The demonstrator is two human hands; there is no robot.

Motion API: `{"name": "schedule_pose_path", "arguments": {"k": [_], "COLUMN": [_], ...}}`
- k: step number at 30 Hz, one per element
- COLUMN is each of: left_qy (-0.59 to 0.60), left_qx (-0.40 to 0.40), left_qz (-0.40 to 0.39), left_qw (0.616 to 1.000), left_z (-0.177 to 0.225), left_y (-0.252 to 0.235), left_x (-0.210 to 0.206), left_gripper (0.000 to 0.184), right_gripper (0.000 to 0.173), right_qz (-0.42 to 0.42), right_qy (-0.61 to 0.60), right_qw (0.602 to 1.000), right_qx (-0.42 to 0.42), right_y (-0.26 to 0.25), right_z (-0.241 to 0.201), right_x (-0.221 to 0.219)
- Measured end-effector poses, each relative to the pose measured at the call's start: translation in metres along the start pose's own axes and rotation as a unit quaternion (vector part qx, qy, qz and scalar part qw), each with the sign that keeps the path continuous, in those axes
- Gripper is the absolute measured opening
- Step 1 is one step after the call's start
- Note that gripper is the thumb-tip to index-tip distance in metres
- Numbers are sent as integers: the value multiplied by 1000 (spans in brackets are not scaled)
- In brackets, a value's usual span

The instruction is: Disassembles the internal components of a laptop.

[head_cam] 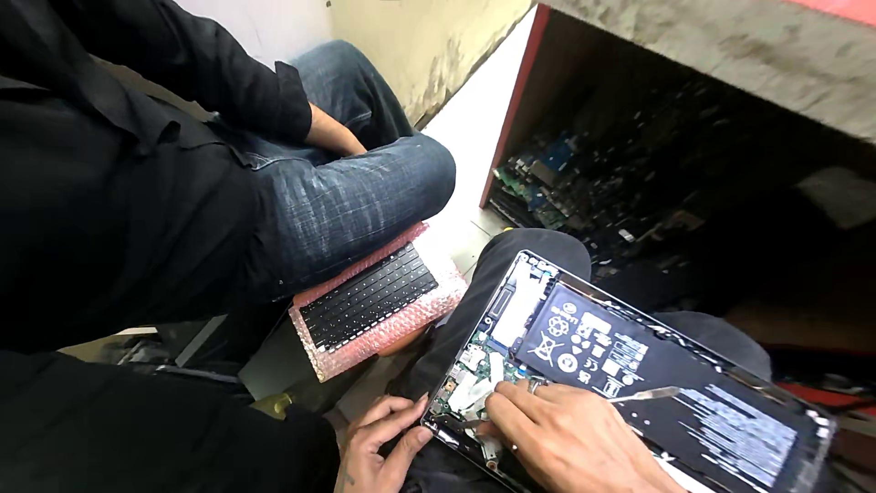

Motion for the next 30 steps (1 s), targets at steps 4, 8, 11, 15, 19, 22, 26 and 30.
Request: {"name": "schedule_pose_path", "arguments": {"k": [4, 8, 11, 15, 19, 22, 26, 30], "left_qy": [11, 18, 7, 19, 30, 34, 32, 30], "left_qx": [-13, -13, -16, -20, -19, -11, 2, 8], "left_qz": [7, 6, -1, -5, 0, 1, -10, -17], "left_qw": [1000, 1000, 1000, 1000, 999, 999, 999, 999], "left_z": [-2, -3, -2, -5, -6, -4, -1, 0], "left_y": [-1, -1, -2, -3, -2, -2, -3, -3], "left_x": [-1, -1, 1, 0, -1, -1, 0, 2], "left_gripper": [27, 27, 26, 26, 25, 25, 27, 27], "right_gripper": [29, 27, 24, 24, 23, 23, 23, 27], "right_qz": [7, 5, -2, -5, 0, -2, -8, -3], "right_qy": [-2, -20, -35, -34, -7, 27, 12, 3], "right_qw": [1000, 999, 999, 998, 999, 998, 999, 998], "right_qx": [9, 24, 39, 49, 52, 50, 45, 60], "right_y": [-3, -4, -5, -7, -12, -15, -14, -11], "right_z": [2, 4, 4, 2, -5, -13, -8, -1], "right_x": [-3, -6, -7, -5, 2, 8, 5, -2]}}
Point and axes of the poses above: each hand's wrist, its own y-axis away from the middle knuckle, its own x-axis out of the back of the hand, z = x × y, the point moved 4 cm from there along -y, towards the middle knuckle, and after that the axes turned 13 degrees about y, right-handed, at the moved point
